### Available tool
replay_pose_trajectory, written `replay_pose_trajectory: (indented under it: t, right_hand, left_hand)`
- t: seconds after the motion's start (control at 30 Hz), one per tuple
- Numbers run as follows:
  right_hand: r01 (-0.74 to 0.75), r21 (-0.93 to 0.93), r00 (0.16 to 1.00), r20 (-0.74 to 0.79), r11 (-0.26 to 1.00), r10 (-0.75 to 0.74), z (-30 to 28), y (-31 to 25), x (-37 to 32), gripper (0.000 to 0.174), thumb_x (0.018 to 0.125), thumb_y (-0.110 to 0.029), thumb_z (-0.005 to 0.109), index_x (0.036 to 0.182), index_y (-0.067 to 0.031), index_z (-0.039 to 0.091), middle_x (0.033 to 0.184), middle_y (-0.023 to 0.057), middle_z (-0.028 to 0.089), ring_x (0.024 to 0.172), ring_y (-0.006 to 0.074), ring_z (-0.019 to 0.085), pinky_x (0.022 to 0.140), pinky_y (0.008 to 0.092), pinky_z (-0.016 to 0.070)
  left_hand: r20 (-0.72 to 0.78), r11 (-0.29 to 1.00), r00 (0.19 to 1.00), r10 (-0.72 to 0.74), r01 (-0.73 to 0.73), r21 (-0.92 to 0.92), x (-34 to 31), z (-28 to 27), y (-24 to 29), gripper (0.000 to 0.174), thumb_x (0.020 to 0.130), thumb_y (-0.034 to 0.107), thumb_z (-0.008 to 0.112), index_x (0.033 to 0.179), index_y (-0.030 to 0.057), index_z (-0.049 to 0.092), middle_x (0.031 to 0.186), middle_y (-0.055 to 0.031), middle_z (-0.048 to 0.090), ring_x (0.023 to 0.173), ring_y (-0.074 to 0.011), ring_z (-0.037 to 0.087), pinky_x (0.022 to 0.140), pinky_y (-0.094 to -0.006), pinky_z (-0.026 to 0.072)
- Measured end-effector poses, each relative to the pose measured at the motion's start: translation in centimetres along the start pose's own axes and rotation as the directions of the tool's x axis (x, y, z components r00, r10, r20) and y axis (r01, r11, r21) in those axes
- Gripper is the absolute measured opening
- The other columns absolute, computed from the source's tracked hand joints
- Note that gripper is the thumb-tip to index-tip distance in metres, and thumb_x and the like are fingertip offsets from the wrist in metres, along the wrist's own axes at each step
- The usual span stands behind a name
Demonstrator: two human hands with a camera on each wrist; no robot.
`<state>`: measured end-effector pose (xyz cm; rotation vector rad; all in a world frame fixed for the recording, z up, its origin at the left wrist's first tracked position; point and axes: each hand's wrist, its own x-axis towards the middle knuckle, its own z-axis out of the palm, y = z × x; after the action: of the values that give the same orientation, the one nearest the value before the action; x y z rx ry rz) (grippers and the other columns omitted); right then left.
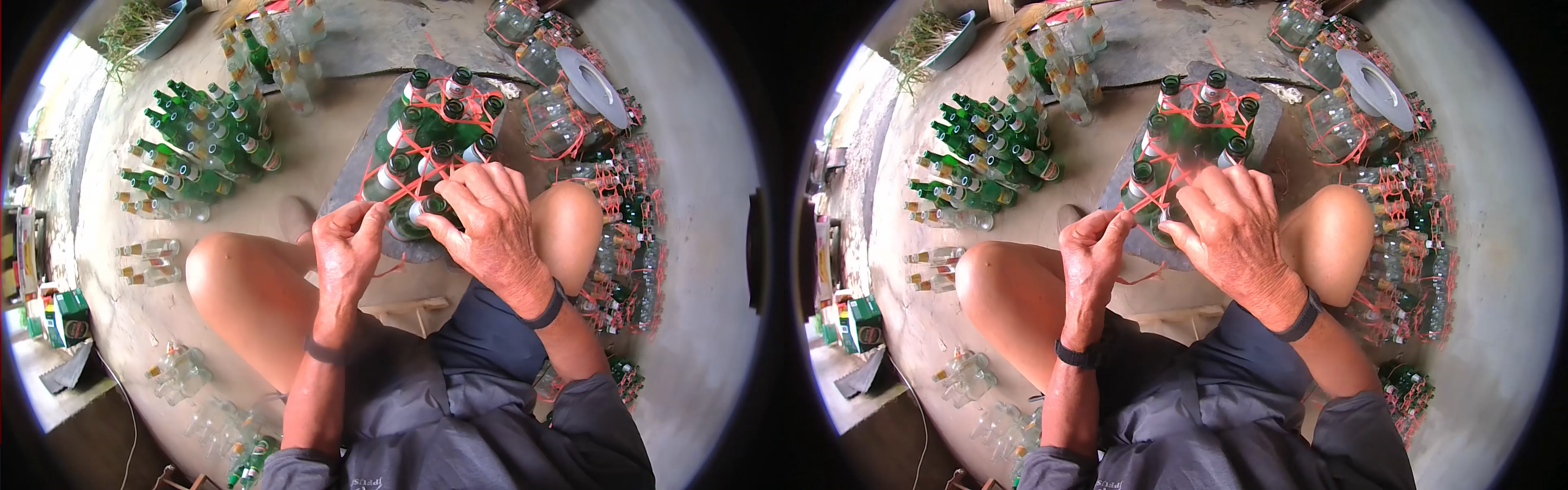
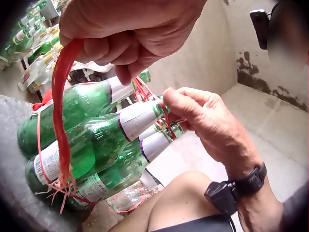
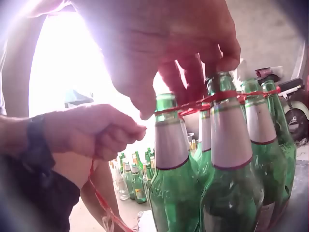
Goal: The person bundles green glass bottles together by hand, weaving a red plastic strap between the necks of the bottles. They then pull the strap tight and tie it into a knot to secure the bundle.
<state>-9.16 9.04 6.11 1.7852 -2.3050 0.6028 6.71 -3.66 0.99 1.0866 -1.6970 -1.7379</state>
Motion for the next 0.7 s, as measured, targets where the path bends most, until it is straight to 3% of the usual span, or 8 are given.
replay_pose_trajectory:
  t: [0.23,0.4,0.7]
  right_hand:
    - [-0.100,0.077,0.994,-0.027,0.992,0.102,1.2,-0.7,-0.5,0.038,0.078,-0.026,0.093,0.099,-0.0063,0.068,0.111,0.0108,0.059,0.108,0.0328,0.060,0.092,0.0474,0.0531]
    - [-0.135,0.109,0.990,-0.032,0.985,0.139,2.1,-0.7,-0.7,0.037,0.075,-0.020,0.094,0.096,-0.0041,0.068,0.112,0.0131,0.057,0.108,0.0351,0.061,0.089,0.0486,0.0545]
    - [-0.020,0.248,1.000,-0.010,0.968,0.024,2.0,1.4,-0.6,0.035,0.076,-0.017,0.092,0.093,-0.0012,0.067,0.109,0.0148,0.055,0.106,0.0362,0.060,0.094,0.0501,0.0520]
  left_hand:
    - [-0.026,0.997,0.997,0.079,-0.079,0.000,0.6,0.1,-0.9,0.021,0.102,0.013,0.075,0.098,-0.0075,0.080,0.071,0.0052,0.062,0.067,-0.0031,0.049,0.058,-0.0268,0.0403]
    - [-0.023,0.999,0.999,0.045,-0.044,0.019,0.7,-0.1,-0.8,0.021,0.101,0.013,0.075,0.097,-0.0074,0.080,0.071,0.0049,0.062,0.067,-0.0034,0.050,0.057,-0.0271,0.0400]
    - [0.006,0.998,0.998,0.055,-0.055,0.020,0.1,-0.3,0.0,0.020,0.101,0.012,0.076,0.097,-0.0074,0.080,0.070,0.0044,0.063,0.067,-0.0033,0.051,0.059,-0.0268,0.0420]
